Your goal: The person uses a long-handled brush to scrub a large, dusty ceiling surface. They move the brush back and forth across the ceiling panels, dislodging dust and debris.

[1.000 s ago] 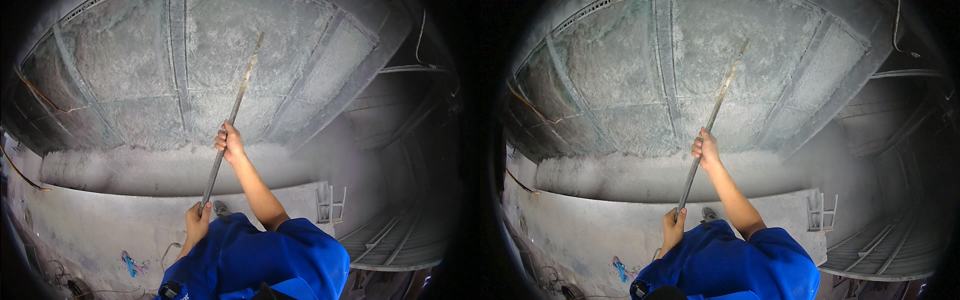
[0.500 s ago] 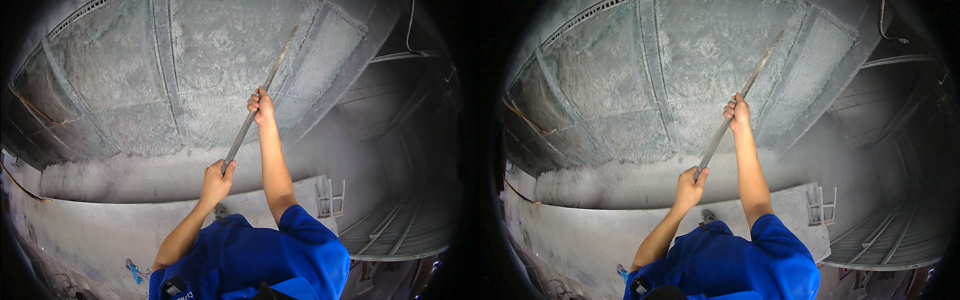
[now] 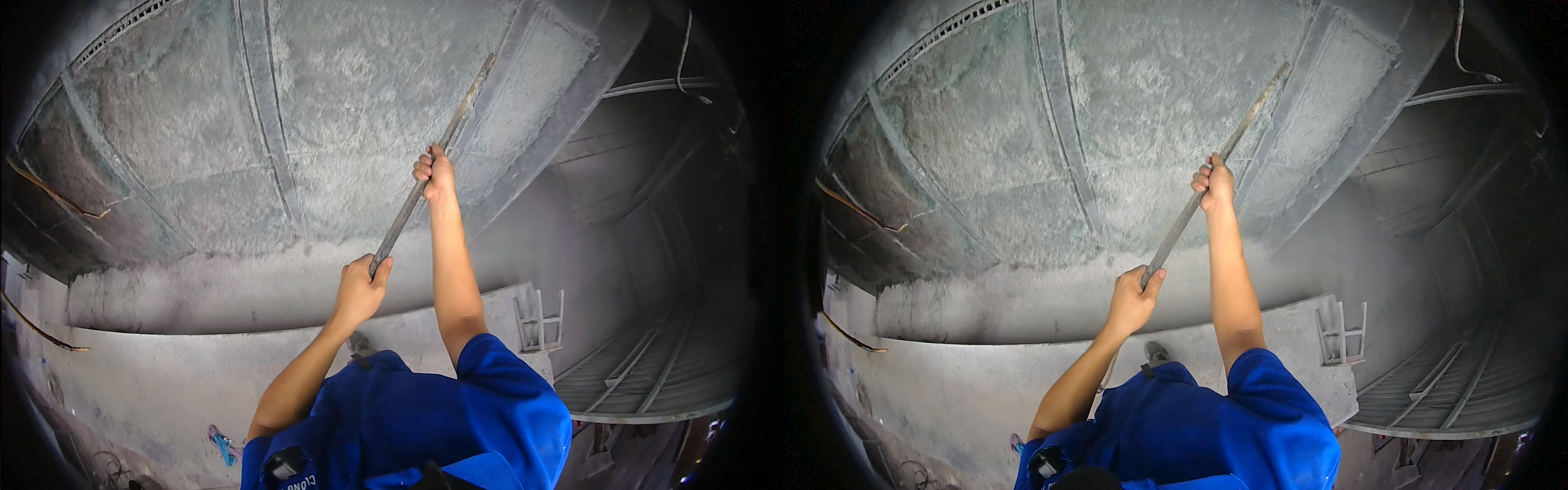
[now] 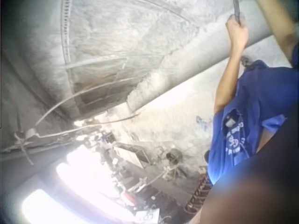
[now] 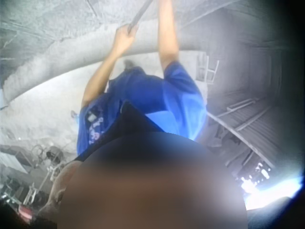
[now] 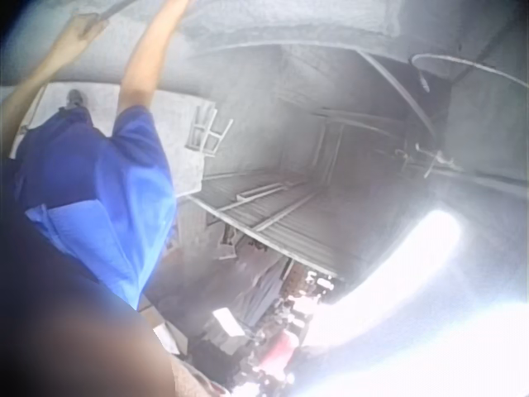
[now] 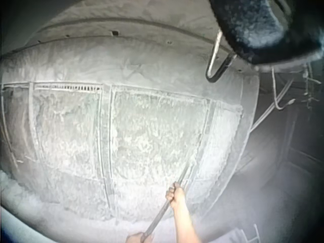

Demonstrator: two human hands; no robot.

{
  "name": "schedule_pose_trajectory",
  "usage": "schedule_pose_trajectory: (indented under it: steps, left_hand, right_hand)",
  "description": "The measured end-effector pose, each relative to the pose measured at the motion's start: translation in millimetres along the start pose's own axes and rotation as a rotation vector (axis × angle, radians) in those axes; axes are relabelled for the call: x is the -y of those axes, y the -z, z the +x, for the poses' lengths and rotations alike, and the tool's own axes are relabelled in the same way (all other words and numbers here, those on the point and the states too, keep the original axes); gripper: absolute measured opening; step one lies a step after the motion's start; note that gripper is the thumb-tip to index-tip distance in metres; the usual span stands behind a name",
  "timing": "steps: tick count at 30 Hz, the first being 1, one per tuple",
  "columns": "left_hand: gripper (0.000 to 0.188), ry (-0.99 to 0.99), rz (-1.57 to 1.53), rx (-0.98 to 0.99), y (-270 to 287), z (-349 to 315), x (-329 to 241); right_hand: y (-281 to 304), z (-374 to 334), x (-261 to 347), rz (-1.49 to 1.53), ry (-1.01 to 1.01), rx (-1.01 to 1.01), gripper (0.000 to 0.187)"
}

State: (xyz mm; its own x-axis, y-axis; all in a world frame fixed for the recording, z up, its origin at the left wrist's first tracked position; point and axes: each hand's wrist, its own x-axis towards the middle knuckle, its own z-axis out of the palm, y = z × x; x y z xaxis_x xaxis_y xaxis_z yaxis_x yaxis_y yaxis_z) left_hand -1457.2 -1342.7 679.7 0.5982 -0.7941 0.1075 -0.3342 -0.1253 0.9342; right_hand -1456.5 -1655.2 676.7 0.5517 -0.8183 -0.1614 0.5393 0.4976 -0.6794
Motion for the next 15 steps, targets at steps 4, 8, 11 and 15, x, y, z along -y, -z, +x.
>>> schedule_pose_trajectory:
  steps: [4,8,11,15]
  left_hand:
    - [0.046,0.076,0.016,0.016,-3.2,-21.3,24.3]
    - [0.046,0.128,0.048,0.028,-12.4,-30.3,42.3]
    - [0.046,0.124,0.082,0.027,-16.0,-31.0,51.1]
    - [0.046,0.141,0.081,0.047,-21.3,-31.5,60.5]
  right_hand:
    - [28.2,-7.4,-37.7,-0.02,-0.065,-0.054,0.017]
    - [53.7,-9.3,-65.1,-0.038,-0.135,-0.147,0.018]
    - [70.7,-7.4,-79.6,-0.047,-0.175,-0.218,0.018]
    - [89.8,-3.6,-94.8,-0.021,-0.226,-0.244,0.017]
